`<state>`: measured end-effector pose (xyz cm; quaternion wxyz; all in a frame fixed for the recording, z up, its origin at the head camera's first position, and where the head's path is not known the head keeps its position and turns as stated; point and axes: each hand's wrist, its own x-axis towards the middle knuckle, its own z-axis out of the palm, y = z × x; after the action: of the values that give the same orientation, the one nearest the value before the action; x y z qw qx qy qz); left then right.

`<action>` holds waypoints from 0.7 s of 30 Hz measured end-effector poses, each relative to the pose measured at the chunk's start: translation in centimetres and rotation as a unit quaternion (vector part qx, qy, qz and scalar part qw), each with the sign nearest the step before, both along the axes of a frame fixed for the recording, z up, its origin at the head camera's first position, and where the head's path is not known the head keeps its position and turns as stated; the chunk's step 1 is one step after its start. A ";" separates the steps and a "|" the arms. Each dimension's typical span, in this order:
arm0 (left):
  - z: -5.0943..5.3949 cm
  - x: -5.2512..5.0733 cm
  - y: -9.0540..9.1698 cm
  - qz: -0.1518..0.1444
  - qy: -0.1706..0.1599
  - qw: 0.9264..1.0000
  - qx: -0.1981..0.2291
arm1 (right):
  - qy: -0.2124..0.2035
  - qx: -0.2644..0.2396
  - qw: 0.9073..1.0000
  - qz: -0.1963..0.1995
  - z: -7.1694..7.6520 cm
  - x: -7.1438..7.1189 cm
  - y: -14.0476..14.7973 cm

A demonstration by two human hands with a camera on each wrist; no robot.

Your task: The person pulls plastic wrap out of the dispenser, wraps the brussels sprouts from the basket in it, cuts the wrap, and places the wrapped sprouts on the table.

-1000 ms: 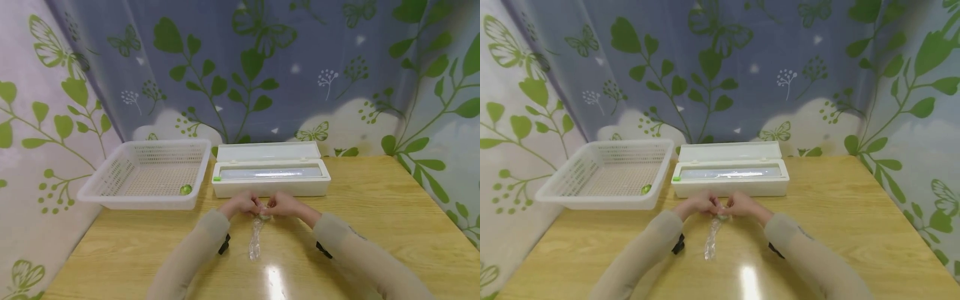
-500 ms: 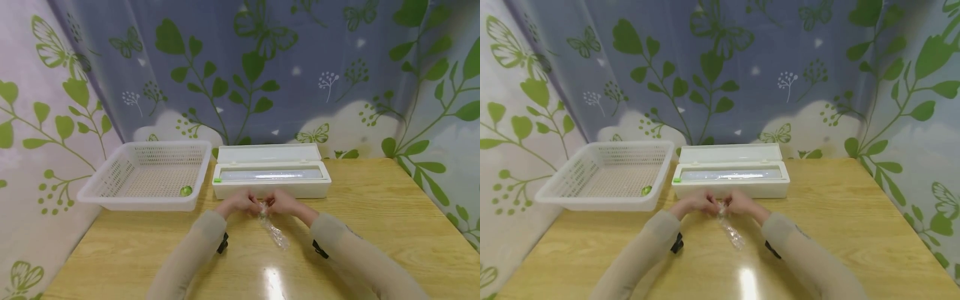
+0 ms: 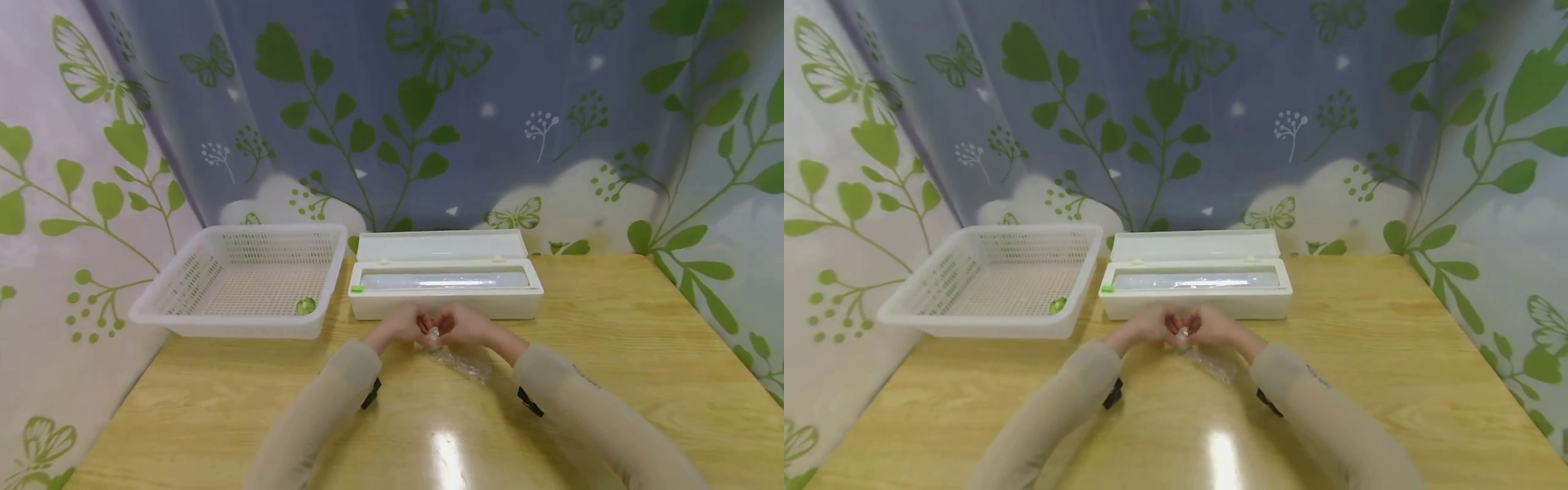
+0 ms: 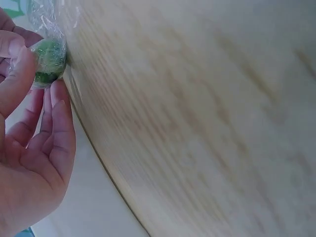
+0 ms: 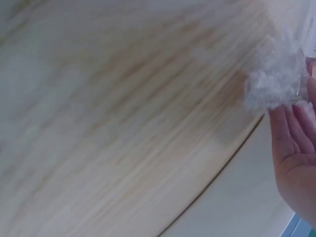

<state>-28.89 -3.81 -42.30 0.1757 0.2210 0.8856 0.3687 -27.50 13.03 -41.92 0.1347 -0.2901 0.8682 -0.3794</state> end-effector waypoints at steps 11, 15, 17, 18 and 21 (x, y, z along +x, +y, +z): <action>-0.2 0.3 0.5 -0.027 0.037 0.998 -0.045 | 0.027 0.023 0.998 0.048 -0.1 -0.1 0.1; -0.4 0.3 0.5 -0.030 0.043 0.997 -0.064 | 0.035 0.032 0.999 0.025 -0.2 0.1 -0.1; -0.3 0.4 0.5 -0.028 0.037 0.997 -0.069 | 0.045 0.034 0.998 0.020 -0.1 0.2 -0.2; -0.2 0.5 0.4 -0.029 0.037 0.996 -0.071 | 0.048 0.033 0.998 0.018 -0.1 0.2 -0.3; 0.3 0.6 0.3 -0.026 0.031 0.997 -0.070 | 0.054 0.023 0.998 0.027 0.0 0.2 -0.4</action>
<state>-28.27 -3.49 -42.00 0.1730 0.2422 0.9081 0.2945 -27.31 12.65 -41.90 0.1048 -0.3305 0.8745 -0.3391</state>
